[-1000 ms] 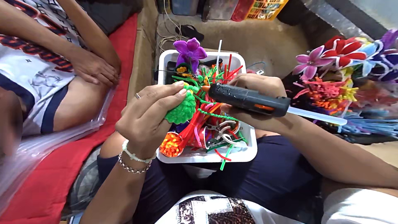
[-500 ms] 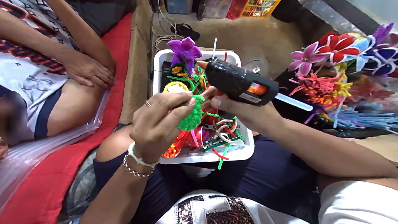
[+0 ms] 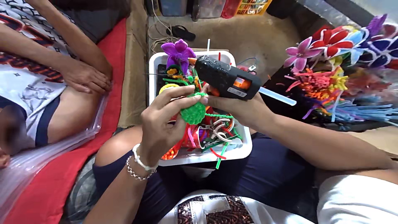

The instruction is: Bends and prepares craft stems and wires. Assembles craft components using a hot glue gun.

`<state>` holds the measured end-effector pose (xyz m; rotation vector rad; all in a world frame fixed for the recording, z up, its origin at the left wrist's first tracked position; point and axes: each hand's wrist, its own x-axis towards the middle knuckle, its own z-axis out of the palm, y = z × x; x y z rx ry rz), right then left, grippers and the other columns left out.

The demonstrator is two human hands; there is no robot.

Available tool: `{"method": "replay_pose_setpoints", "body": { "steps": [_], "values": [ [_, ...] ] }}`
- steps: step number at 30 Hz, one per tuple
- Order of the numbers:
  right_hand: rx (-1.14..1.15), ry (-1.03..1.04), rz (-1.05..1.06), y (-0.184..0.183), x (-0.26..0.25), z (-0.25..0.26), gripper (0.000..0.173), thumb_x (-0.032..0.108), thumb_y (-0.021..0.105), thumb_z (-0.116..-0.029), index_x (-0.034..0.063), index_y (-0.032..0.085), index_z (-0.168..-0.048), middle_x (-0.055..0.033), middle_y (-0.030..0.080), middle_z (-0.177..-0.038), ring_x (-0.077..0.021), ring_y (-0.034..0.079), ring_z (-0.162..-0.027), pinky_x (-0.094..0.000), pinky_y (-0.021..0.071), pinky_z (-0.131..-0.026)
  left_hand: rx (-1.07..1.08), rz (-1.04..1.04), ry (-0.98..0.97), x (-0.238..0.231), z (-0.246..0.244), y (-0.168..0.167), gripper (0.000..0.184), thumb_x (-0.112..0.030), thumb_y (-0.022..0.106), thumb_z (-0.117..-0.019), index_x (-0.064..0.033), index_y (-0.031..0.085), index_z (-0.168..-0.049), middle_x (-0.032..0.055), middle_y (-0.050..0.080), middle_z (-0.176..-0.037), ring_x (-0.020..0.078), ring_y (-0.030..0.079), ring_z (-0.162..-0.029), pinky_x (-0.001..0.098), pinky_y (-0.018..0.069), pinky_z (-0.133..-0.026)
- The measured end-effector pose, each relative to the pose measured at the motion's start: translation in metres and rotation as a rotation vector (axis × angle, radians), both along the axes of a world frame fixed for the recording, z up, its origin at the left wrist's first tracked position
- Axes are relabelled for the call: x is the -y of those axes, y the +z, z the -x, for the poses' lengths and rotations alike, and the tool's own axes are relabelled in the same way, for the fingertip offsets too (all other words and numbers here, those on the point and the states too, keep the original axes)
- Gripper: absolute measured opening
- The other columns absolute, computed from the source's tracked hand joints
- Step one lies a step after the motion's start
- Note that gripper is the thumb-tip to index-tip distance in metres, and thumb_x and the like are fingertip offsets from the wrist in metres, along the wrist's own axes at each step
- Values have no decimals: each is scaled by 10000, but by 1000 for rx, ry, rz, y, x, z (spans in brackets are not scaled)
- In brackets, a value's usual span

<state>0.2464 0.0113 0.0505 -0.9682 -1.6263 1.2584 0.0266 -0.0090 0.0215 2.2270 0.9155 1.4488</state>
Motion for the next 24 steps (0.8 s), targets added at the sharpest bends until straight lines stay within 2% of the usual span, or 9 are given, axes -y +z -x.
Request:
{"method": "replay_pose_setpoints", "body": {
  "steps": [2,4,6,8,10,12,15,20,24],
  "values": [
    [45,-30,-46,2,-2,-3,211,132,714,-926,84,672,-1127,-12,691,-930,-88,636,-719,-217,537,-577,161,211,-163,-2,2,0,408,91,509,-852,37,693,-1212,128,665,-1309,188,650,-1198,317,576,-985],
    [99,-51,-128,3,-4,-6,227,137,717,-933,82,658,-1145,-7,690,-963,-74,652,-765,-213,560,-607,309,389,-301,-1,5,-1,408,17,457,-920,5,650,-1279,69,669,-1272,132,676,-1065,297,595,-881],
    [158,-60,-237,4,-5,-7,298,117,739,-914,55,627,-1183,-13,682,-1006,-59,668,-852,-214,589,-706,319,438,-280,0,3,0,273,-122,585,-1019,-17,667,-1257,37,696,-1216,105,691,-978,280,605,-826],
    [194,-53,-295,2,-4,-8,320,119,757,-901,60,626,-1187,-3,683,-989,-52,667,-838,-222,596,-710,321,442,-177,3,-4,0,287,-76,767,-909,-10,705,-1182,46,725,-1155,116,731,-909,281,651,-768],
    [189,-39,-296,-1,-5,-7,311,129,754,-896,72,635,-1177,9,703,-975,-60,680,-837,-239,604,-726,361,440,-108,4,-10,-1,287,-10,817,-840,14,731,-1112,67,747,-1090,127,746,-870,283,659,-737],
    [185,-46,-288,-6,-6,-6,297,188,755,-913,80,650,-1170,27,713,-994,-39,684,-881,-226,596,-786,372,417,-84,4,-11,0,246,2,805,-849,32,742,-1085,85,755,-1069,127,748,-881,271,654,-751],
    [180,-81,-279,-12,-8,-3,364,270,769,-906,48,653,-1170,20,726,-1020,-41,696,-907,-226,600,-810,327,349,-46,2,-10,0,212,-23,792,-871,26,757,-1073,98,755,-1066,122,747,-903,261,648,-765],
    [118,-45,-251,-15,-7,-2,400,253,781,-897,25,621,-1184,-21,739,-1032,-110,717,-893,-270,615,-787,326,324,-27,5,-10,2,200,-43,780,-892,23,757,-1079,113,742,-1082,109,733,-928,240,631,-783],
    [77,-34,-216,-14,-7,1,350,248,767,-913,36,638,-1160,-10,722,-1002,-102,691,-858,-263,593,-761,262,191,24,6,-12,1,187,-37,766,-900,32,763,-1074,136,753,-1057,124,735,-949,244,618,-821]
  ]
}}
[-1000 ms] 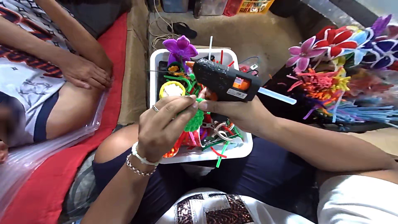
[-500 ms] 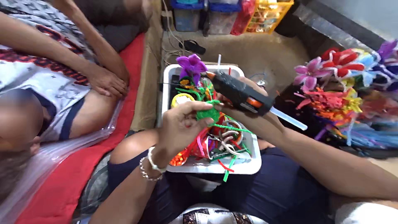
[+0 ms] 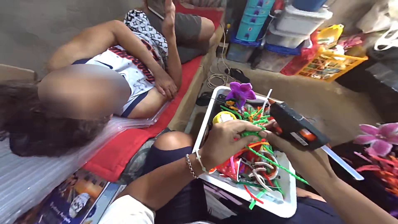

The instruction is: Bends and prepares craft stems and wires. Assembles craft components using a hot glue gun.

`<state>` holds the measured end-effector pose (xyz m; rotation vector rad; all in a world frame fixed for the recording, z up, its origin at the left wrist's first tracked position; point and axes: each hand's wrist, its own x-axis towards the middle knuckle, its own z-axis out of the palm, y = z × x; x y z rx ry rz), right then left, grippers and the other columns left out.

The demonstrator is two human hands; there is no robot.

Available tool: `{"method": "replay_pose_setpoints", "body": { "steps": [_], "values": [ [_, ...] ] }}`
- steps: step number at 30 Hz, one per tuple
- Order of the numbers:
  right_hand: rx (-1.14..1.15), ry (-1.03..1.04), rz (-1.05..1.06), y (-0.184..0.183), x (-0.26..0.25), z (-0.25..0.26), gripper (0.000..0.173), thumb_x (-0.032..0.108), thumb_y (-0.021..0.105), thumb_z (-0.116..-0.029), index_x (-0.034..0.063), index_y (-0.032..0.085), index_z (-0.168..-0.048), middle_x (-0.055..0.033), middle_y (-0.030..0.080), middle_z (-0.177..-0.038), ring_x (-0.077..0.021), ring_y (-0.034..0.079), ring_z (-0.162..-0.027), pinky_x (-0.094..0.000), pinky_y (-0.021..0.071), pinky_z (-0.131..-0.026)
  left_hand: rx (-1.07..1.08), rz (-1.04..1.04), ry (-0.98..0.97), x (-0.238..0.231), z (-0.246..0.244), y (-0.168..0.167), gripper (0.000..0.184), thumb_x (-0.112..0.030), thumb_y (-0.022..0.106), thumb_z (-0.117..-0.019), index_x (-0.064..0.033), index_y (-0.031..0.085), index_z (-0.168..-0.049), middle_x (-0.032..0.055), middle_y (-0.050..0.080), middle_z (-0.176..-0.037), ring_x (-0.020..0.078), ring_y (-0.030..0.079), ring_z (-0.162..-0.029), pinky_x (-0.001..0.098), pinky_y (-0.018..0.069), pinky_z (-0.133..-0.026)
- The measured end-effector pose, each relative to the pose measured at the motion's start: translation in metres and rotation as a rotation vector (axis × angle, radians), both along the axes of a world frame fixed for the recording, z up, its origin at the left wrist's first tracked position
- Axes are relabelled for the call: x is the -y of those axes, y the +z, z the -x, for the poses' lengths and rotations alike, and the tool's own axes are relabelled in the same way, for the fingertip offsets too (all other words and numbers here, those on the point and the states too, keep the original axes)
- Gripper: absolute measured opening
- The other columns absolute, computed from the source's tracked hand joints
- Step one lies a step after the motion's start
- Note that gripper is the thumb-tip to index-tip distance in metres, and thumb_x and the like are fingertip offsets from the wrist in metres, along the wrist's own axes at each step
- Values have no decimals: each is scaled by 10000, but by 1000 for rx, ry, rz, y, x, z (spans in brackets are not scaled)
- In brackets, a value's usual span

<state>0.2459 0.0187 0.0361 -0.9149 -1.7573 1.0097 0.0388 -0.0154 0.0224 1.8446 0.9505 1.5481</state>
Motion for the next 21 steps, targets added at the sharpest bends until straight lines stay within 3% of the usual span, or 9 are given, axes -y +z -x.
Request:
{"method": "replay_pose_setpoints", "body": {
  "steps": [6,10,13,15,17,21],
  "values": [
    [-74,40,68,0,2,4,333,211,776,-893,92,645,-1175,59,709,-1042,-53,685,-952,-233,584,-864,116,43,32,2,-3,2,184,-8,773,-881,50,756,-1055,135,746,-1053,109,735,-913,227,626,-770],
    [-130,-12,157,6,6,8,244,136,787,-851,130,700,-1079,70,728,-955,-48,696,-858,-229,601,-784,130,69,17,2,-5,2,205,-9,763,-893,60,741,-1085,147,734,-1090,124,737,-930,243,634,-767],
    [-143,-5,173,6,5,9,204,172,769,-892,132,696,-1079,72,720,-942,-41,683,-828,-215,589,-761,128,111,17,2,-5,4,229,-11,754,-900,66,727,-1114,146,735,-1099,127,741,-932,252,639,-783],
    [-127,28,119,4,3,4,189,259,714,-966,152,684,-1119,91,718,-978,-32,682,-880,-230,584,-825,130,151,27,3,-4,4,223,-22,760,-896,40,738,-1109,116,748,-1078,114,744,-906,249,640,-771],
    [-126,49,55,1,-1,-2,256,307,669,-1000,123,664,-1178,51,719,-998,-74,694,-894,-275,595,-839,124,144,32,1,-4,2,220,-13,768,-886,27,741,-1101,94,751,-1061,107,745,-877,256,648,-748],
    [27,2,-123,5,-3,-12,290,288,689,-973,81,632,-1168,24,702,-919,-58,666,-722,-239,592,-639,105,119,30,0,0,1,262,17,784,-859,16,735,-1116,70,746,-1076,94,742,-862,253,652,-726]
  ]
}}
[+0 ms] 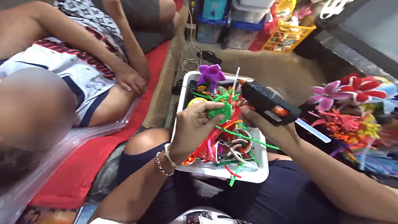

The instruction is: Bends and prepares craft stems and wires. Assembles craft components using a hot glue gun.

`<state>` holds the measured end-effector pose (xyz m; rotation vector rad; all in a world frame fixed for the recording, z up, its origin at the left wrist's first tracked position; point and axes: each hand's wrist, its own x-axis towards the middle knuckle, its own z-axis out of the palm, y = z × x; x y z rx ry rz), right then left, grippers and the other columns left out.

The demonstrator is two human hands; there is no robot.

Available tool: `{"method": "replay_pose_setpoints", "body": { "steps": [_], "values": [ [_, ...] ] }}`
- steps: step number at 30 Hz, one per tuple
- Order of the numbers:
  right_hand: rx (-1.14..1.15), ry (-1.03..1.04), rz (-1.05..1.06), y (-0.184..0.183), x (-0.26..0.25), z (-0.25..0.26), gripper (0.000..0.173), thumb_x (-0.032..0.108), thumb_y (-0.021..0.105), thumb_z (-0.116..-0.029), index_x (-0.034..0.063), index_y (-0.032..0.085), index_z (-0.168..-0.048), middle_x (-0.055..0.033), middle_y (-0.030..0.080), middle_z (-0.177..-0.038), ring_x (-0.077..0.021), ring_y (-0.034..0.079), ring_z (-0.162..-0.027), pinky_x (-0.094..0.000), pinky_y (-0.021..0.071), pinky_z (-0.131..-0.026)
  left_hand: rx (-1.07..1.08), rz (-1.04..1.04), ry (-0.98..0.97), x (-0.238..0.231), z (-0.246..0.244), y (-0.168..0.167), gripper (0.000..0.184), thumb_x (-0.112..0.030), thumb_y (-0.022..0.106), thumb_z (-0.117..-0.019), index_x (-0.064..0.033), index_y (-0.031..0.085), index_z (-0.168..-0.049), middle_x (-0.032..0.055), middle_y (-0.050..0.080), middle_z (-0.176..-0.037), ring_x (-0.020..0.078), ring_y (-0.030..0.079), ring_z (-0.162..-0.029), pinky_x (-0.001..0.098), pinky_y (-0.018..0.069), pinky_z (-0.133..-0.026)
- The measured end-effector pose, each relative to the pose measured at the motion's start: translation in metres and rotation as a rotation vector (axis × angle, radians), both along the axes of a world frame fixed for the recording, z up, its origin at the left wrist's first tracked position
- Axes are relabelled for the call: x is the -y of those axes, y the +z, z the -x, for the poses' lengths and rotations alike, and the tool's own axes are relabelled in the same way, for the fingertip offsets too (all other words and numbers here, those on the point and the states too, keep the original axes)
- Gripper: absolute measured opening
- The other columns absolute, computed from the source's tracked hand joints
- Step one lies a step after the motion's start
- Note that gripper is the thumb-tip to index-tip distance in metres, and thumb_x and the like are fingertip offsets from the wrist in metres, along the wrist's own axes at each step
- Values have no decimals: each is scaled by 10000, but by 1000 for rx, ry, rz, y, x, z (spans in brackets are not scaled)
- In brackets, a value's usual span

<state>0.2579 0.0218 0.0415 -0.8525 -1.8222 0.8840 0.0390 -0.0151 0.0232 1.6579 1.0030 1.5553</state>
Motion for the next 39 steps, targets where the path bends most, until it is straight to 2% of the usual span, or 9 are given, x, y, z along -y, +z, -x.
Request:
{"method": "replay_pose_setpoints", "body": {
  "steps": [6,12,16,22,25,29,34,38,39],
  "values": [
    [222,-30,-339,10,-3,-8,195,215,752,-888,43,670,-932,-32,677,-937,-42,659,-847,-204,575,-741,-14,-20,4,0,2,0,294,25,798,-839,19,730,-1125,65,742,-1101,110,745,-885,259,657,-733],
    [300,-71,-405,12,-7,-12,192,207,734,-860,31,675,-910,-54,667,-899,-55,639,-831,-193,537,-719,-25,-54,21,1,6,2,298,13,806,-836,16,734,-1126,67,741,-1120,121,744,-924,266,657,-757],
    [326,-44,-417,13,-6,-13,169,177,738,-808,35,659,-854,-53,656,-868,-53,629,-801,-182,526,-697,-61,-83,49,0,8,2,291,-21,815,-841,3,744,-1122,50,742,-1115,80,727,-902,220,632,-720],
    [343,-37,-408,12,-6,-13,167,177,735,-809,35,654,-846,-54,644,-857,-52,619,-785,-180,518,-680,-87,-104,58,0,9,2,287,-34,813,-848,-5,745,-1125,38,740,-1105,60,714,-866,201,622,-695],
    [235,-53,-312,11,-7,-12,169,175,734,-852,22,684,-906,-27,651,-858,-35,621,-784,-180,531,-682,-98,-118,58,0,10,3,271,-35,810,-850,-7,752,-1113,40,742,-1102,54,711,-868,192,611,-689],
    [94,-222,54,8,-18,-23,207,185,708,-907,107,685,-1097,42,694,-941,-34,657,-803,-244,576,-725,14,-62,-26,1,12,6,315,14,814,-823,9,733,-1128,37,745,-1107,93,738,-908,238,648,-751],
    [50,-320,242,-1,-32,-37,138,194,726,-892,156,705,-1023,56,712,-876,-66,683,-755,-278,596,-720,158,72,-63,2,13,11,370,68,808,-804,-18,720,-1154,12,753,-1103,118,753,-892,275,661,-771],
    [211,-117,-101,8,-20,-28,197,172,723,-865,60,697,-1025,27,689,-917,3,655,-819,-178,570,-740,71,50,-40,2,10,9,359,50,808,-813,4,718,-1157,28,744,-1117,110,749,-885,258,660,-757],
    [253,-73,-222,10,-19,-24,188,187,717,-861,30,694,-963,-7,662,-886,-15,627,-807,-176,537,-718,54,39,-39,2,10,8,355,47,808,-815,10,718,-1157,33,745,-1117,111,750,-887,258,660,-759]
  ]
}}
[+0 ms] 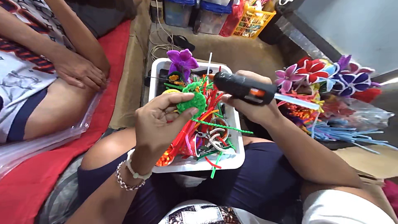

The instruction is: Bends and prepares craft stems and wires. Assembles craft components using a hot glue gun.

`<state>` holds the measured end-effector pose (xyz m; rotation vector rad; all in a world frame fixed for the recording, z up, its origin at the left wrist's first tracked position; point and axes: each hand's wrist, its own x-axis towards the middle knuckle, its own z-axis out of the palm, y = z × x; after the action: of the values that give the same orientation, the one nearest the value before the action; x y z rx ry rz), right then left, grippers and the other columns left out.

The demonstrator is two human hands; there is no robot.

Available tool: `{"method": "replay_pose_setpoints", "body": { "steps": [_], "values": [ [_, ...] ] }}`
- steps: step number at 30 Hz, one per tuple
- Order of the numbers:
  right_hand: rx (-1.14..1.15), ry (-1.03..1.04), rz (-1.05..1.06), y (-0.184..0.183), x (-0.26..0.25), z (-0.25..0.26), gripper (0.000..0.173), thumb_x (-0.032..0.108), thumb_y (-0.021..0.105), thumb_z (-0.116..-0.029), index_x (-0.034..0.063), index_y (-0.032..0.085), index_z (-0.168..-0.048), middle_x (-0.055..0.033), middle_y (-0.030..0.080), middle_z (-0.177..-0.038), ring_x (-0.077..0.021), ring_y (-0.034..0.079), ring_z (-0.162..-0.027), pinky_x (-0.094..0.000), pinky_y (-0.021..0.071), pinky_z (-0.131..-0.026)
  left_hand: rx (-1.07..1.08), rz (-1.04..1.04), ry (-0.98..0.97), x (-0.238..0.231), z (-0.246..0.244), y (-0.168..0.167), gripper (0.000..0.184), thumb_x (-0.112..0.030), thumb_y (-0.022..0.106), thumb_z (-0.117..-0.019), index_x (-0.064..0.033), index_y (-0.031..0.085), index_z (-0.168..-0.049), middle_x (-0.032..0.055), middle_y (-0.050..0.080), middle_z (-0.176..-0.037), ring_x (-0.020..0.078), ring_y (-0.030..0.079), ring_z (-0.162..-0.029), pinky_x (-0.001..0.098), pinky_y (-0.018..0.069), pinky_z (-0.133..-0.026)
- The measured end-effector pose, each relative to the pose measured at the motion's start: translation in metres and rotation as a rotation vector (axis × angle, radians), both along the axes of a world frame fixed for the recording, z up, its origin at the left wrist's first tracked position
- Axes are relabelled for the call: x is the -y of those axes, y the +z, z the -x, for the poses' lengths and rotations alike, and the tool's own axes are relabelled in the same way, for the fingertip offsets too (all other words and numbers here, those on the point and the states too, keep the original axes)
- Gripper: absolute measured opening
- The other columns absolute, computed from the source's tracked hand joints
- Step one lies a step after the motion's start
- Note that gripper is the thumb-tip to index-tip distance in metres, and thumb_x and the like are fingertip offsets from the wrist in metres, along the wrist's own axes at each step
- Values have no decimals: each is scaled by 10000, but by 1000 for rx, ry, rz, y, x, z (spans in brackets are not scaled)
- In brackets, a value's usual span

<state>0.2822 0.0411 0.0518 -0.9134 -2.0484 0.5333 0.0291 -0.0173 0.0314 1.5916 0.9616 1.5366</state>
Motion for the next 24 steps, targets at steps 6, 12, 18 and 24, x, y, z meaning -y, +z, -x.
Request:
{"method": "replay_pose_setpoints", "body": {
  "steps": [6,12,18,24],
  "values": [
    [110,78,-186,6,9,8,166,192,710,-833,36,656,-819,-46,619,-798,-71,600,-764,-199,495,-657,-82,-64,22,0,0,-2,327,7,811,-827,18,724,-1142,45,743,-1114,111,746,-928,254,658,-775],
    [146,57,-170,7,12,10,164,193,723,-795,49,643,-792,-38,610,-789,-61,587,-734,-193,482,-629,-90,-74,11,1,-1,-3,320,-2,812,-830,8,731,-1139,44,741,-1112,116,745,-909,258,659,-752],
    [144,62,-193,6,11,11,164,180,719,-782,43,630,-769,-43,601,-771,-73,579,-722,-198,468,-613,-93,-84,3,0,-1,-4,315,-5,811,-834,10,730,-1138,48,742,-1109,117,743,-907,259,658,-753],
    [178,38,-208,7,12,12,168,180,718,-767,50,612,-748,-46,589,-757,-73,562,-701,-202,447,-596,-100,-87,12,0,-1,-3,307,-10,813,-833,7,735,-1129,42,742,-1106,102,740,-888,242,652,-733]
  ]
}}
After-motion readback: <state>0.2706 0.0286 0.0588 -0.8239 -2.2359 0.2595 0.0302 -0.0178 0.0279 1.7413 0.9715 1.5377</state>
